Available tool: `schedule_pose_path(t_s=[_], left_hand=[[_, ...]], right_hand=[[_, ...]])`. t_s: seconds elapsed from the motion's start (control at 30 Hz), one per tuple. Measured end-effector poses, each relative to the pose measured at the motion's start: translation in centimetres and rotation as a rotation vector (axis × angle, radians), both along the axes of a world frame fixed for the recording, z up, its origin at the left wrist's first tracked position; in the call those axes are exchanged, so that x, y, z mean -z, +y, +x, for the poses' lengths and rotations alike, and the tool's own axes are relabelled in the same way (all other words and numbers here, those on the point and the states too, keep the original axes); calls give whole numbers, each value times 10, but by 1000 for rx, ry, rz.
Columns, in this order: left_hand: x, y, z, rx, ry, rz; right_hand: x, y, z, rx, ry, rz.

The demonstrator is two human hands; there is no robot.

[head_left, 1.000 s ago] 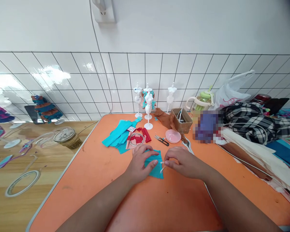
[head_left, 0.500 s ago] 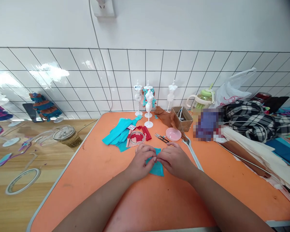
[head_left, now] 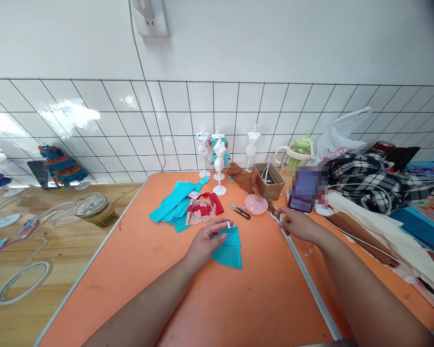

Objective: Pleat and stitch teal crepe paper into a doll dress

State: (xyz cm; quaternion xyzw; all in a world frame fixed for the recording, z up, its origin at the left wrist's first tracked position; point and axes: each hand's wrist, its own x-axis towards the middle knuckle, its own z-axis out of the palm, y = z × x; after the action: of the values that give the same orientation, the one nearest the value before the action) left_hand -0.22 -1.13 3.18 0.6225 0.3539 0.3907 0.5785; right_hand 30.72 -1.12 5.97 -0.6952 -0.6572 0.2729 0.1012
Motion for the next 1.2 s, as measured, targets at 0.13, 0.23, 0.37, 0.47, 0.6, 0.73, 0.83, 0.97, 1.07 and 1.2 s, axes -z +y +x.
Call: schedule_pose_path(t_s=[0.13, 0.23, 0.37, 0.47, 0.6, 0.73, 0.83, 0.97, 1.07, 1.2], left_hand=[[2, 0, 1, 30, 40, -21], [2, -1, 1, 36, 40, -27], [0, -2, 0, 26, 34, -78], [-2, -4, 1, -4, 23, -142], [-1, -5, 4, -60, -5, -201], [6, -2, 3, -48, -75, -253], [8, 0, 1, -26, -110, -272], [5, -2, 0, 33, -136, -360], [3, -5, 3, 90, -122, -429], [3, -6, 5, 131, -121, -467]], right_hand=[[27, 7, 24, 18, 34, -119], [45, 12, 32, 91, -48, -185], [50, 17, 41, 123, -85, -243], [37, 15, 40, 168, -179, -365], [8, 0, 11, 183, -484, 24], [-9, -18, -50, -115, -287, 647], [-4, -24, -90, -416, -129, 972], [14, -22, -110, -452, -103, 1078], [24, -21, -109, -407, -101, 1064], [29, -24, -106, -384, -87, 1014]])
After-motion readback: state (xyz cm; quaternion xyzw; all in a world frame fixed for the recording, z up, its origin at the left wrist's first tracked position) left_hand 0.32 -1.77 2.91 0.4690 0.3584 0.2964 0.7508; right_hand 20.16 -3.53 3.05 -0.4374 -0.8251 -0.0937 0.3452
